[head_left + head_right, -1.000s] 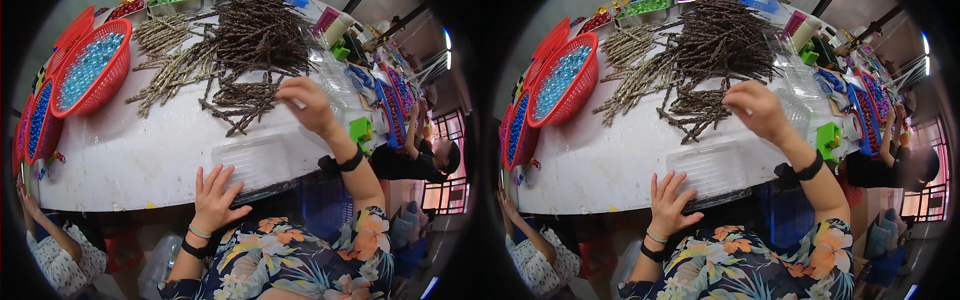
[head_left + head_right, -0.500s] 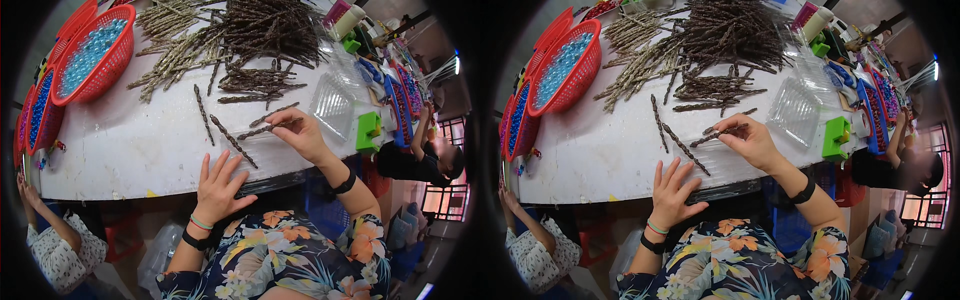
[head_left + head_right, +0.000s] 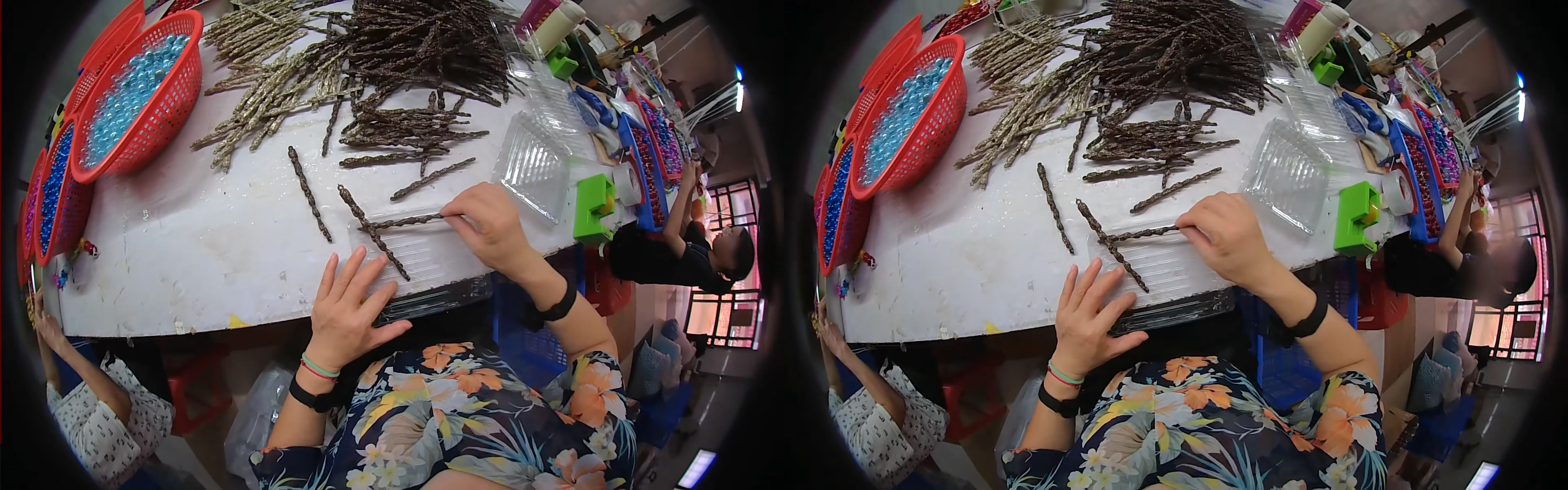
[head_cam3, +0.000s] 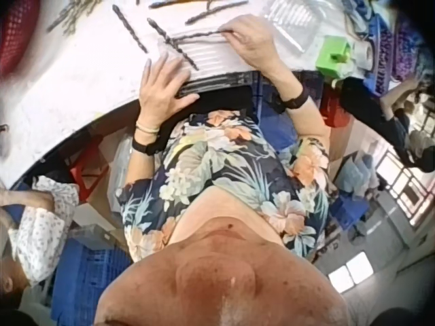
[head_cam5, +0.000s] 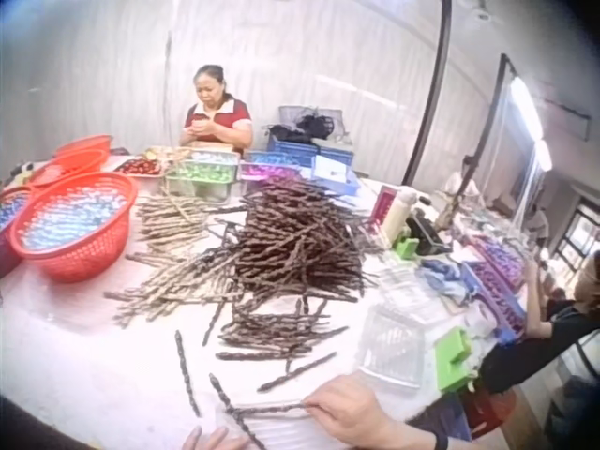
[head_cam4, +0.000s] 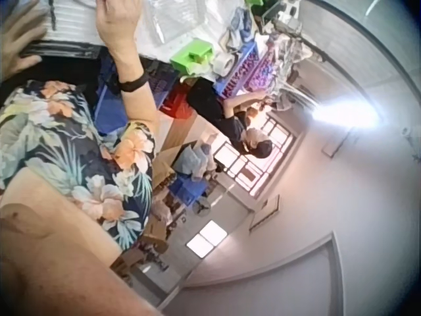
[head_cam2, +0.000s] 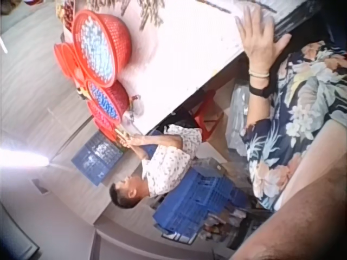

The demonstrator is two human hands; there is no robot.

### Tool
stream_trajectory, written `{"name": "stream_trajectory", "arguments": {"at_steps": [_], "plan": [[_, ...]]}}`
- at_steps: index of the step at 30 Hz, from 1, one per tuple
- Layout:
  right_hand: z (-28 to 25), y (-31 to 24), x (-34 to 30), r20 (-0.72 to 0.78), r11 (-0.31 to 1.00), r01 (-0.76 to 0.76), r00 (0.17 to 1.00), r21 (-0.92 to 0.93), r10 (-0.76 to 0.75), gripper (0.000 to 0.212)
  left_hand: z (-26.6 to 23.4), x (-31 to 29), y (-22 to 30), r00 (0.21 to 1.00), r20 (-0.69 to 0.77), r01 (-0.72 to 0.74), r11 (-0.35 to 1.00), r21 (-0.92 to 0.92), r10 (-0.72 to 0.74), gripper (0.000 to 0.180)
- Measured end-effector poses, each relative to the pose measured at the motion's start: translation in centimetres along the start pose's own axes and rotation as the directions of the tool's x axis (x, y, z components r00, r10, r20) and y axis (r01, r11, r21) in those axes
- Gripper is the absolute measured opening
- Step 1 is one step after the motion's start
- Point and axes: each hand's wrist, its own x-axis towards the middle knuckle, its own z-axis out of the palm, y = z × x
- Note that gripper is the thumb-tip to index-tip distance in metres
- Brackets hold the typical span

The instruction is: The person arranges glittery decorative sticks into a clear plastic tray, placing them one by one. After filling the tray, the person closes the lid and places the packaged unit into a blue basket. The person then repeats the process with a new tray.

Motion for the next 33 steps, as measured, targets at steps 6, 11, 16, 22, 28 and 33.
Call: {"name": "stream_trajectory", "arguments": {"at_steps": [6, 11, 16, 22, 28, 33], "plan": [[1.3, 0.3, -0.2, 0.016, 0.993, 0.02, 1.0, -0.115, -0.019, 0.011, 0.0, 0.1, -0.2, 1.0, -0.019, -0.022, 0.999, -0.03, 0.022, 0.048], [2.1, 0.0, 0.2, 0.04, 0.982, 0.029, 0.999, -0.189, -0.022, 0.01, -0.1, 0.3, -0.2, 0.999, -0.038, -0.036, 0.998, -0.049, 0.034, 0.047], [1.9, -0.6, 0.6, 0.088, 0.973, 0.057, 0.995, -0.222, -0.039, 0.01, -0.2, 0.3, -0.2, 0.998, -0.051, -0.033, 0.997, -0.072, 0.03, 0.046], [0.9, -1.3, 1.5, 0.071, 0.953, 0.137, 0.99, -0.27, -0.122, 0.01, -0.1, 0.3, -0.2, 0.998, -0.052, -0.024, 0.996, -0.09, 0.019, 0.047], [2.1, 0.1, 1.3, 0.12, 0.948, 0.174, 0.982, -0.265, -0.147, 0.009, -0.3, 0.5, -0.2, 0.998, -0.05, -0.033, 0.995, -0.099, 0.028, 0.047], [2.4, -2.9, 1.3, 0.085, 0.986, 0.144, 0.987, -0.089, -0.136, 0.014, -0.1, 0.1, -0.3, 0.998, -0.067, -0.022, 0.993, -0.113, 0.015, 0.048]]}}
